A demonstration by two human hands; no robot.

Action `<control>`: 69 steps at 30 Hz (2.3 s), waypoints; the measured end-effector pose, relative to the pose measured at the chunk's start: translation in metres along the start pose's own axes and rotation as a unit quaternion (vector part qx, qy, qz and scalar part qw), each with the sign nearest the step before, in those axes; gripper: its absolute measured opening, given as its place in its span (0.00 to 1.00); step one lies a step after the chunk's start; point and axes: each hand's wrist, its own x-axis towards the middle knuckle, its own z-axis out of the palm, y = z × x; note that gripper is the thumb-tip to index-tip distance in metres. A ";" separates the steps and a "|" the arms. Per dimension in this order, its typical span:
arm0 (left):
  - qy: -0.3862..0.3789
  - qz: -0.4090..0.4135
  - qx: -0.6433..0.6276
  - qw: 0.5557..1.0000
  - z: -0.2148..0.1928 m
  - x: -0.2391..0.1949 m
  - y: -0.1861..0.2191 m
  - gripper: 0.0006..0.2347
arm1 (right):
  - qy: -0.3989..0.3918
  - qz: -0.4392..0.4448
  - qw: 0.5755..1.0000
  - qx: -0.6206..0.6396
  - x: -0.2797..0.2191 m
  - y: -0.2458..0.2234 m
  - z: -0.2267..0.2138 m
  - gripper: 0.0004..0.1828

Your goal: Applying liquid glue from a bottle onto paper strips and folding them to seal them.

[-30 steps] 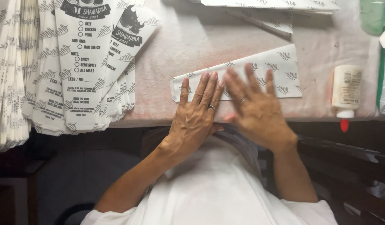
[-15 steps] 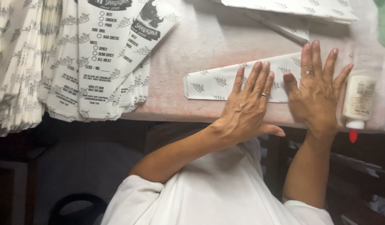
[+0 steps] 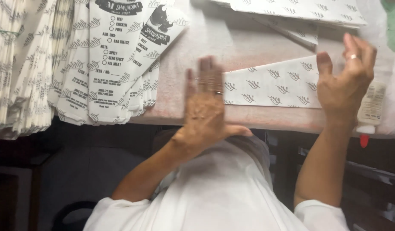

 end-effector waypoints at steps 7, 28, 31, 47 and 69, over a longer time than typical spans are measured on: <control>0.279 0.263 0.006 0.924 0.040 0.008 0.034 0.37 | -0.140 -0.144 0.980 -0.001 0.087 -0.021 0.021 0.27; 0.414 -0.185 0.016 0.891 -0.039 0.003 -0.180 0.26 | -0.039 -0.111 0.992 -0.051 -0.060 -0.027 -0.033 0.14; 0.455 -0.073 0.003 0.888 -0.046 -0.011 -0.136 0.16 | 0.003 0.081 0.991 -0.110 -0.079 0.021 -0.063 0.16; -0.164 0.237 -0.214 0.934 0.187 -0.014 -0.054 0.22 | 0.037 0.249 0.968 0.001 -0.092 0.055 -0.064 0.27; -0.037 0.338 -0.096 0.935 0.300 0.050 -0.121 0.17 | 0.003 0.264 0.964 -0.041 -0.093 0.046 -0.067 0.27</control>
